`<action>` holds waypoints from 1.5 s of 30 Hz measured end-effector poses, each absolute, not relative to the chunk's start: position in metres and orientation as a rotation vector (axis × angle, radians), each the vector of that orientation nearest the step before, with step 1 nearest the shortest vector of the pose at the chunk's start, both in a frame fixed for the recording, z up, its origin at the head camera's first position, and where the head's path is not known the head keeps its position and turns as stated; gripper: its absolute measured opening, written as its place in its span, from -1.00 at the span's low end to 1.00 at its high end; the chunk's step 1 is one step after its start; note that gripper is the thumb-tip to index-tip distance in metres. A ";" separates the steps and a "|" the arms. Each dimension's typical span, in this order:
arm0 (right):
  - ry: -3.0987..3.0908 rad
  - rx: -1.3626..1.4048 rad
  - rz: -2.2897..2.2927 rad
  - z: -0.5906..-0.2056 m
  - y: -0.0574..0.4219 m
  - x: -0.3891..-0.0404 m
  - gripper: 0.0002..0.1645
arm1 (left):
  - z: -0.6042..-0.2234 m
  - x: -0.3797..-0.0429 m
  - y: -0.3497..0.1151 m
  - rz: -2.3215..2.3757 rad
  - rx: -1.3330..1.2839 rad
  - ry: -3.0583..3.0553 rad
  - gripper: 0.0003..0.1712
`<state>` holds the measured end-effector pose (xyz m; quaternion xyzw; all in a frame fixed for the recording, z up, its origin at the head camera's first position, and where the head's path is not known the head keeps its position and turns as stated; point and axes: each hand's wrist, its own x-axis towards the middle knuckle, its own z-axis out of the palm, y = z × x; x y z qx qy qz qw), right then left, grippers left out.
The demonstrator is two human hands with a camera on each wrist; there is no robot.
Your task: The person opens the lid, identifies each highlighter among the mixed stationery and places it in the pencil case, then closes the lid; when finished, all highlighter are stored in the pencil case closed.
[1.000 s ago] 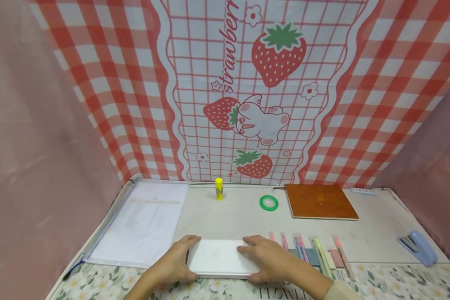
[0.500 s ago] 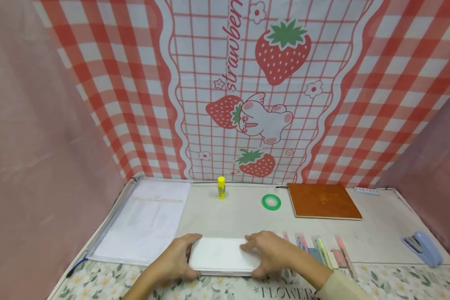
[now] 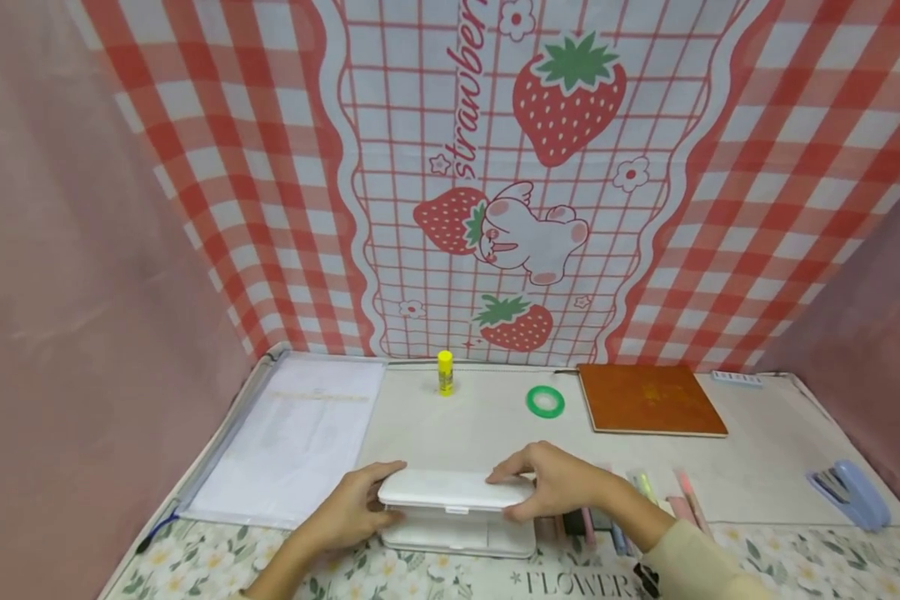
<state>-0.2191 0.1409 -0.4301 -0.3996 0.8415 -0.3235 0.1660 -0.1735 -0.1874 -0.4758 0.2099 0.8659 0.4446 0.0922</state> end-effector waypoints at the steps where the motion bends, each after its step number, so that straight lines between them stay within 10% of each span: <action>1: 2.386 -1.114 -0.937 -0.428 0.142 -0.220 -0.54 | -0.476 -0.173 -0.186 1.321 0.621 2.572 -0.21; 22: 2.585 -0.599 -1.295 -0.431 0.136 -0.275 -0.68 | -0.485 -0.171 -0.170 1.347 0.423 2.745 0.14; 45: 3.116 -0.355 -0.651 -0.424 0.164 -0.213 -0.76 | -0.485 -0.170 -0.174 1.472 0.435 2.705 0.09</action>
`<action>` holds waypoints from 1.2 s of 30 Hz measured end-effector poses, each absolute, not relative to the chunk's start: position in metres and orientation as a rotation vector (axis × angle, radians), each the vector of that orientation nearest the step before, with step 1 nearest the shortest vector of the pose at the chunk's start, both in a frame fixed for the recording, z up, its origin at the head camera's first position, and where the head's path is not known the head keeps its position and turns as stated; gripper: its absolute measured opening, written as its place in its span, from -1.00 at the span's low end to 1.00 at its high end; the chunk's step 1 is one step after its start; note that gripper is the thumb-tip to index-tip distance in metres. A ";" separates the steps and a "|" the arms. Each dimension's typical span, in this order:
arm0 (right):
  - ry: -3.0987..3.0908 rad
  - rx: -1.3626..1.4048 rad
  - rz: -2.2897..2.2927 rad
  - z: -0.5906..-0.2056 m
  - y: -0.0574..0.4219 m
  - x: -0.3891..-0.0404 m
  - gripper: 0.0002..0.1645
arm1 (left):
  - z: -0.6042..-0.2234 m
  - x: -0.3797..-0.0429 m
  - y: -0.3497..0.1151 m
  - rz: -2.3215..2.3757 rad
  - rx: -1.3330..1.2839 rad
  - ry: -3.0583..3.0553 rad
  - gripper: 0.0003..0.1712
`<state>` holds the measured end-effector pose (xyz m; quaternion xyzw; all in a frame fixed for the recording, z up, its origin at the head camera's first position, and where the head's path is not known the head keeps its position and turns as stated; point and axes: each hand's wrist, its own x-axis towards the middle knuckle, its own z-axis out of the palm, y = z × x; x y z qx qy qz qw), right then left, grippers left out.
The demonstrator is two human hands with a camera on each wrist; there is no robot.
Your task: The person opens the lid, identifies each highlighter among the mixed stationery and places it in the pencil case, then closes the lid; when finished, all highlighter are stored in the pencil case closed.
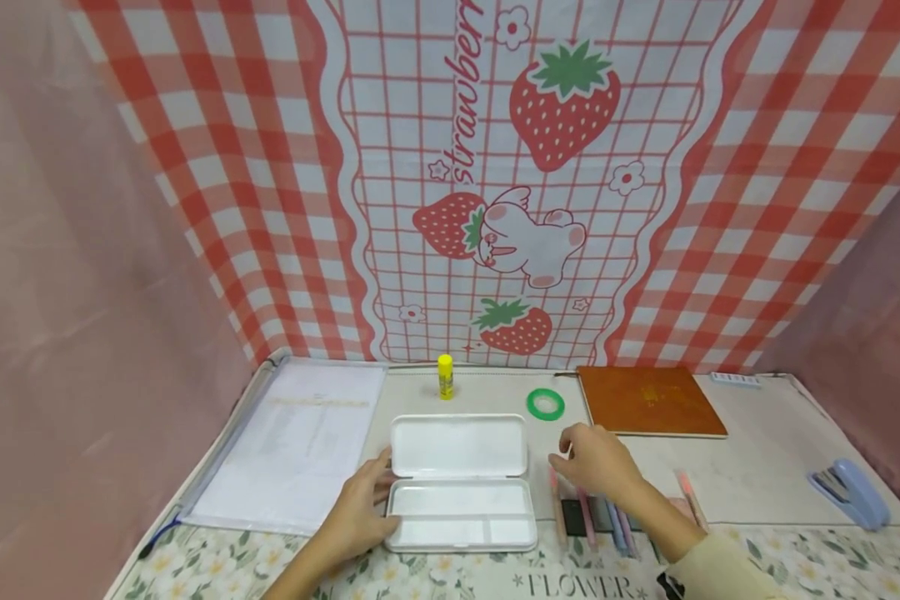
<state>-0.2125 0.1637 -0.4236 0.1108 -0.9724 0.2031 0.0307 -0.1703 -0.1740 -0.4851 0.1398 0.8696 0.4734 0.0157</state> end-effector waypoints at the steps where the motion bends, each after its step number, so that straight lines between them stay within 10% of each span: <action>1: -3.022 0.311 0.571 -0.427 0.162 -0.209 -0.77 | -0.485 -0.170 -0.174 1.468 0.434 2.710 0.09; 19: -3.046 0.145 0.770 -0.444 0.155 -0.208 -0.91 | -0.484 -0.170 -0.173 1.452 0.457 2.710 0.08; 36: -2.855 0.745 0.845 -0.396 0.136 -0.215 -0.79 | -0.486 -0.171 -0.175 1.487 0.470 2.695 0.08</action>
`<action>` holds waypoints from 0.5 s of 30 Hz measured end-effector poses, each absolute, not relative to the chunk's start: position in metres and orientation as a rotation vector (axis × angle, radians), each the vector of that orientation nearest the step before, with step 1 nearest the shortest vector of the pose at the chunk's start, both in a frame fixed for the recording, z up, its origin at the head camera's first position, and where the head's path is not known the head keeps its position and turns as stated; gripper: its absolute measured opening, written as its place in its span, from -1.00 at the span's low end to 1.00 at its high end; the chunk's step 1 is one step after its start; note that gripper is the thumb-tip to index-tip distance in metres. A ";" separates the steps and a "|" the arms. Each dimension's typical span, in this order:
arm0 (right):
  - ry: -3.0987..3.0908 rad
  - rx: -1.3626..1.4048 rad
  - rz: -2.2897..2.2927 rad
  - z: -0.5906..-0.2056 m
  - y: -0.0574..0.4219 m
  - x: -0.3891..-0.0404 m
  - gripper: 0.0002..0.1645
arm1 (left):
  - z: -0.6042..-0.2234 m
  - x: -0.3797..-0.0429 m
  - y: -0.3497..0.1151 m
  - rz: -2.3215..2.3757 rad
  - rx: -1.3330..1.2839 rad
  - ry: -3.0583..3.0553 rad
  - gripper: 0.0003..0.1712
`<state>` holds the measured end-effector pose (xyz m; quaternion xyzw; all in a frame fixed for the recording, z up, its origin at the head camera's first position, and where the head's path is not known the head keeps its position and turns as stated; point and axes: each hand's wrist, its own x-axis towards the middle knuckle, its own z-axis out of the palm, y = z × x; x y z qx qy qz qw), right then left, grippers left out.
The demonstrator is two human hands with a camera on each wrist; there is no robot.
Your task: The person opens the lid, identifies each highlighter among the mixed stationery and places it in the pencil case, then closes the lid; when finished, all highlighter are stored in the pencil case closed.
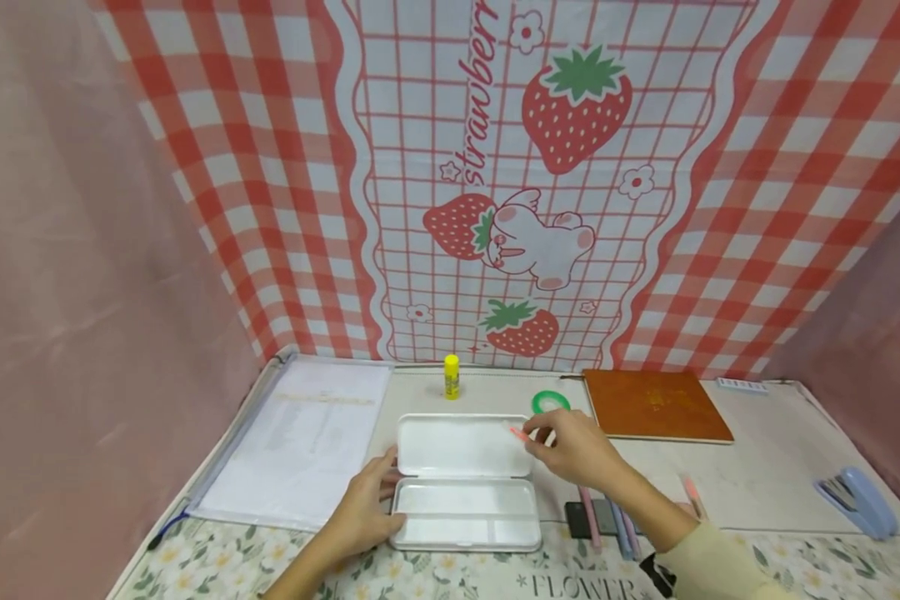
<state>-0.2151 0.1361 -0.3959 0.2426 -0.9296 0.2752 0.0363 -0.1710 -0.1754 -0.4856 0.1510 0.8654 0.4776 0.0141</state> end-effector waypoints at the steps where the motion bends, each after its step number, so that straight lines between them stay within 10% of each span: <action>1: -2.849 0.803 0.850 -0.398 0.129 -0.216 -0.80 | -0.486 -0.171 -0.175 1.487 0.470 2.694 0.08; 15: -2.884 1.209 0.569 -0.427 0.026 -0.222 -0.81 | -0.484 -0.169 -0.177 1.484 0.470 2.691 0.08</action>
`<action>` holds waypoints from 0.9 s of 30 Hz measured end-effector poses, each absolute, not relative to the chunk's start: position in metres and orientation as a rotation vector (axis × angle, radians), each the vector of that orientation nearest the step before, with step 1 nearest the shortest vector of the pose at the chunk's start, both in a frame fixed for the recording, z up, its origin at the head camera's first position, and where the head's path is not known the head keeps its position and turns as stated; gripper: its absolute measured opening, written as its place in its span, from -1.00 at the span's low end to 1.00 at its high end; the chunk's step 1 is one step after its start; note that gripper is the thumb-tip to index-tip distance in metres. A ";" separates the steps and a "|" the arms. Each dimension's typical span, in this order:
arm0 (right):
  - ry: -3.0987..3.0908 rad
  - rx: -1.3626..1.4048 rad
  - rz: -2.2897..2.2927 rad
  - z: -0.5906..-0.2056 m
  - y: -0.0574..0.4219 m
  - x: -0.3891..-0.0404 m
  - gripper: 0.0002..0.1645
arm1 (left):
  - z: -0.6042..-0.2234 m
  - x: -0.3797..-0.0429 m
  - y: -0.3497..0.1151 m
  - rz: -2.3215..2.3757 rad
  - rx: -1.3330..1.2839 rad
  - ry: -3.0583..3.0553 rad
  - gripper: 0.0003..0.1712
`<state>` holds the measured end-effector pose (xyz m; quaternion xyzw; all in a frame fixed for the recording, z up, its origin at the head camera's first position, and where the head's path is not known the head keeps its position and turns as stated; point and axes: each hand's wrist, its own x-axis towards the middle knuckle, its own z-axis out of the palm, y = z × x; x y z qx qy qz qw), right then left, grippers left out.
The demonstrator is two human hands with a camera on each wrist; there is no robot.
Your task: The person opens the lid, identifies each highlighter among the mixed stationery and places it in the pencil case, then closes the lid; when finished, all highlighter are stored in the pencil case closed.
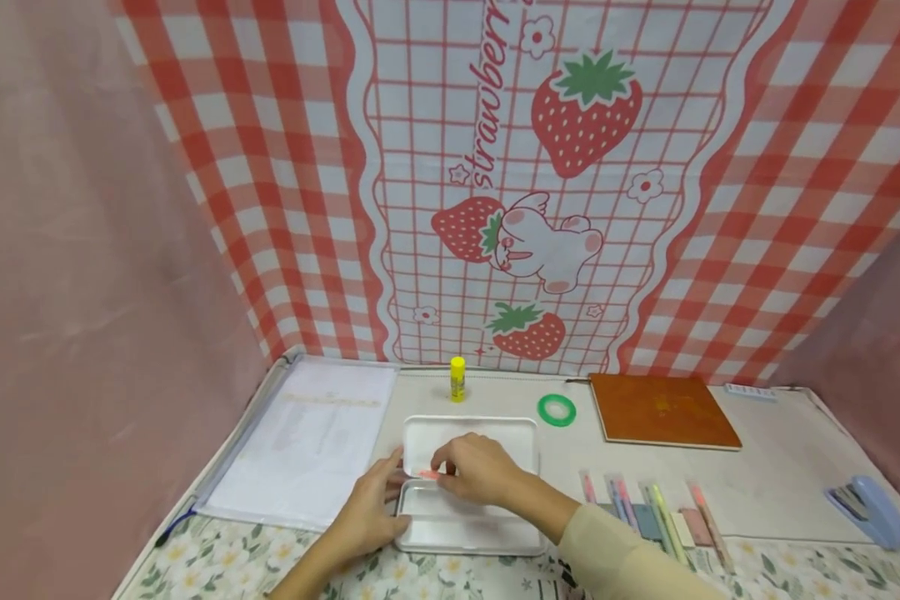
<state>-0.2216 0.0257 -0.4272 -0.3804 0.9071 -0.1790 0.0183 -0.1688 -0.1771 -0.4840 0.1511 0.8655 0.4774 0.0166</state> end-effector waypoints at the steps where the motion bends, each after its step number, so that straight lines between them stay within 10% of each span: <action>1: 2.829 -1.183 -0.524 -0.428 0.021 -0.222 -0.81 | -0.484 -0.169 -0.177 1.488 0.474 2.689 0.08; 27: 2.877 -1.107 -0.493 -0.432 0.031 -0.210 -0.69 | -0.483 -0.170 -0.176 1.512 0.428 2.634 0.11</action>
